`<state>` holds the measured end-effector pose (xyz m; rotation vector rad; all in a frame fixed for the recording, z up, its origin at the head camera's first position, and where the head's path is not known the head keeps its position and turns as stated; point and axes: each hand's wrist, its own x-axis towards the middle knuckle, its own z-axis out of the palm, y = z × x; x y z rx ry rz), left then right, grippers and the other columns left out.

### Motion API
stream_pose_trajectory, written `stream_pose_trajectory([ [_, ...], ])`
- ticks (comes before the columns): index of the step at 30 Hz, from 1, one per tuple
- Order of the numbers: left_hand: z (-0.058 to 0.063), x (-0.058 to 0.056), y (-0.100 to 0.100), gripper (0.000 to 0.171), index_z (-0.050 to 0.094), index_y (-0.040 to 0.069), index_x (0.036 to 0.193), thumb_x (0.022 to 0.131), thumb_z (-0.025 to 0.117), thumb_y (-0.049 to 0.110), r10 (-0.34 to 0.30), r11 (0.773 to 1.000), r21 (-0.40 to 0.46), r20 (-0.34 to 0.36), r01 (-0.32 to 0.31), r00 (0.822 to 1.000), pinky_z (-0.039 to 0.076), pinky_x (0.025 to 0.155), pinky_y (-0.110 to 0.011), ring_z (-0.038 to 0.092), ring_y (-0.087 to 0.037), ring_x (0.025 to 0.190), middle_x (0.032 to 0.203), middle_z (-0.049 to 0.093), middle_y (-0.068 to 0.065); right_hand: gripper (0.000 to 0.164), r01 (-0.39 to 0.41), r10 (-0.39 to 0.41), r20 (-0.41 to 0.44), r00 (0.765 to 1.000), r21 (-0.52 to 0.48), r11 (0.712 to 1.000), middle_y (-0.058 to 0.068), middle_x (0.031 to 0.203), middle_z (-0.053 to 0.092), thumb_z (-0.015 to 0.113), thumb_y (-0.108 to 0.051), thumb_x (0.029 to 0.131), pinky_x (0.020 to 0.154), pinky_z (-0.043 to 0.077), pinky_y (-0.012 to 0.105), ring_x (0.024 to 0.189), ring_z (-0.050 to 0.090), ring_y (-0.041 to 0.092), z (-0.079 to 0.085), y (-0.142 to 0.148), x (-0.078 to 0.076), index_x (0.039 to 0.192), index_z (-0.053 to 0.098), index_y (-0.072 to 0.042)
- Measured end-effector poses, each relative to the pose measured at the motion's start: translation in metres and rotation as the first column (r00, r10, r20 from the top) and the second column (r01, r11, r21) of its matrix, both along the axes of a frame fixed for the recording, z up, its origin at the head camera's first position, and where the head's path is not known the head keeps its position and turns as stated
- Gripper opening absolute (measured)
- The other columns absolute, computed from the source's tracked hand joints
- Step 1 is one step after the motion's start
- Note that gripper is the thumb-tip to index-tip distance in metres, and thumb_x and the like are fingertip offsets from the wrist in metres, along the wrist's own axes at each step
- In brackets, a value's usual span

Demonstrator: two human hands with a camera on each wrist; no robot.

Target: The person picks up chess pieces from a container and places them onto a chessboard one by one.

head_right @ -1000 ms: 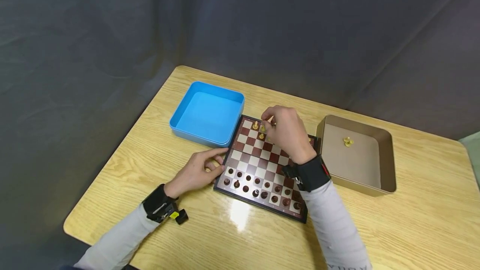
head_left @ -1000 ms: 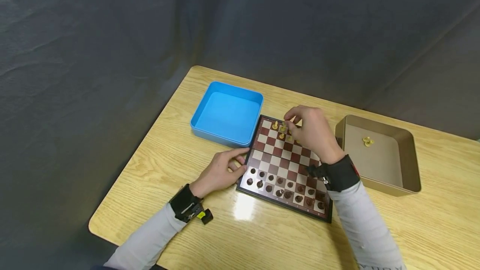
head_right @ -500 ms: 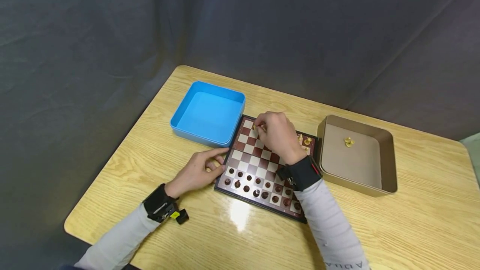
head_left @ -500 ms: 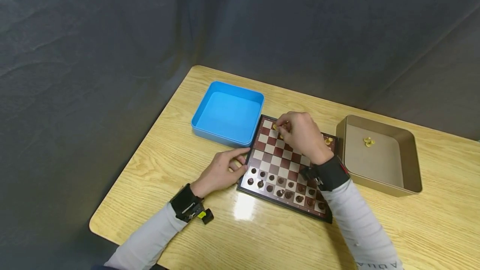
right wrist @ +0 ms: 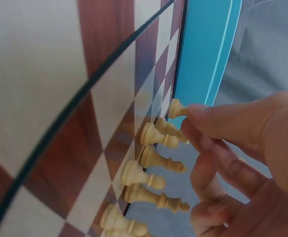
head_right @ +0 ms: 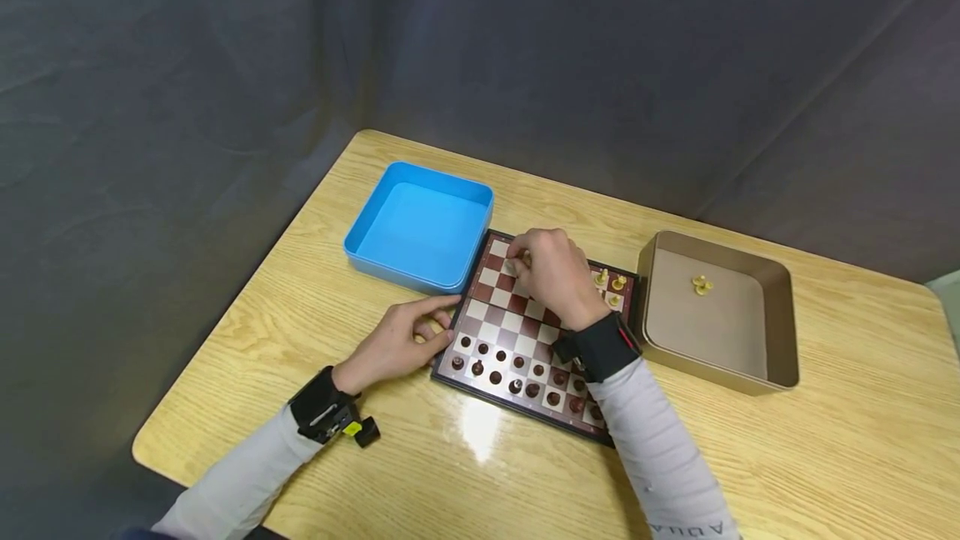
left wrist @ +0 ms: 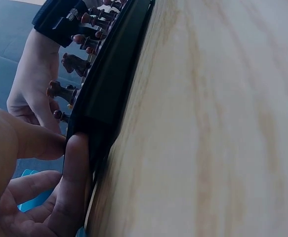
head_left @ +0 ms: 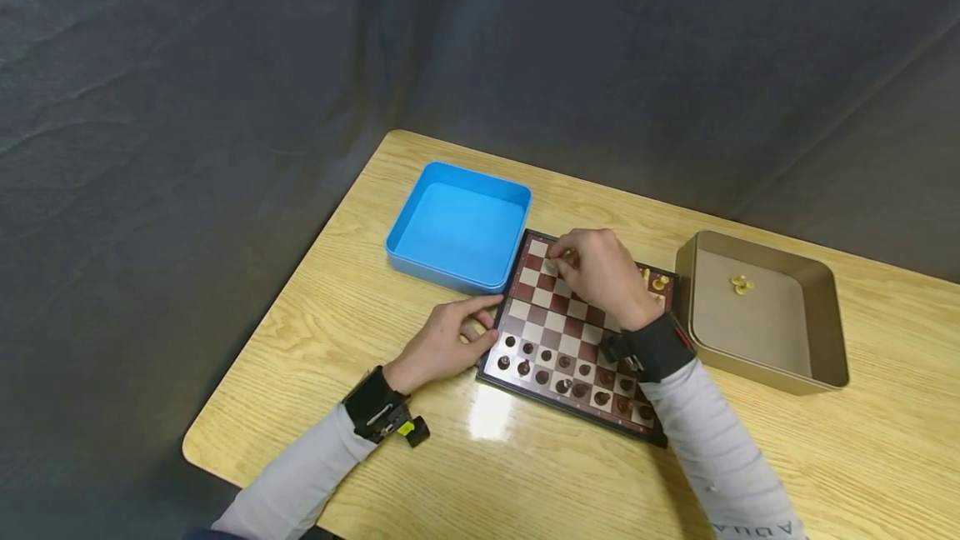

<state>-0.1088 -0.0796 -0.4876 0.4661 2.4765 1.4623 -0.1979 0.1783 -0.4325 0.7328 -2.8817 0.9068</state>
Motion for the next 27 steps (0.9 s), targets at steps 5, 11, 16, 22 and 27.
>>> stream_pose_trajectory([
  [5, 0.0010, -0.0002, 0.0002, 0.057, 0.057, 0.005, 0.154, 0.099, 0.073, 0.010, -0.002, 1.000, 0.016, 0.011, 0.002, 1.000, 0.061, 0.063, -0.023, 0.069, -0.006, 0.076, 0.108, 0.075, -0.006, 0.010, -0.006, 0.006, 0.019, 1.000, 0.007, 1.000, 0.012, 0.100, 0.079, 0.076, -0.002, 0.097, 0.064, 0.056, 0.036, 0.076, 0.070, 0.021, -0.0020, 0.0004, -0.0010, 0.103, 0.083, -0.004],
  [11, 0.0003, -0.0001, 0.0001, 0.057, 0.057, 0.005, 0.154, 0.099, 0.073, 0.009, -0.002, 1.000, 0.019, 0.018, 0.002, 1.000, 0.061, 0.061, -0.024, 0.069, -0.006, 0.075, 0.108, 0.075, -0.007, 0.009, -0.009, 0.008, 0.019, 1.000, 0.018, 1.000, 0.011, 0.098, 0.079, 0.077, -0.001, 0.096, 0.066, 0.059, 0.038, 0.078, 0.072, 0.022, -0.0035, -0.0007, -0.0017, 0.102, 0.083, -0.004],
  [16, 0.0005, 0.0000, 0.0004, 0.057, 0.056, 0.005, 0.154, 0.099, 0.073, 0.009, -0.002, 1.000, 0.028, 0.028, 0.002, 1.000, 0.062, 0.062, -0.024, 0.070, -0.006, 0.074, 0.108, 0.075, -0.008, 0.008, 0.000, 0.000, 0.026, 1.000, 0.027, 1.000, 0.010, 0.097, 0.079, 0.077, -0.003, 0.096, 0.065, 0.058, 0.037, 0.076, 0.070, 0.021, -0.0025, -0.0016, -0.0013, 0.102, 0.083, -0.004],
  [22, 0.0013, 0.0005, 0.0005, 0.058, 0.054, 0.004, 0.155, 0.099, 0.072, 0.007, -0.005, 0.998, 0.066, 0.064, 0.001, 0.998, 0.064, 0.059, -0.029, 0.072, -0.010, 0.070, 0.110, 0.075, -0.010, 0.008, 0.007, -0.008, 0.031, 0.999, 0.047, 0.999, 0.008, 0.096, 0.078, 0.077, -0.004, 0.096, 0.063, 0.055, 0.035, 0.074, 0.067, 0.019, -0.0020, -0.0024, -0.0004, 0.101, 0.083, -0.006],
  [27, 0.0010, 0.0007, 0.0009, 0.058, 0.054, 0.005, 0.155, 0.099, 0.072, 0.007, -0.008, 0.998, 0.061, 0.069, 0.003, 0.998, 0.064, 0.059, -0.028, 0.071, -0.009, 0.070, 0.110, 0.074, -0.010, 0.007, 0.013, -0.014, 0.025, 1.000, 0.048, 0.999, 0.008, 0.094, 0.078, 0.077, -0.004, 0.096, 0.063, 0.054, 0.035, 0.074, 0.067, 0.020, -0.0027, -0.0017, 0.0002, 0.101, 0.082, -0.006],
])
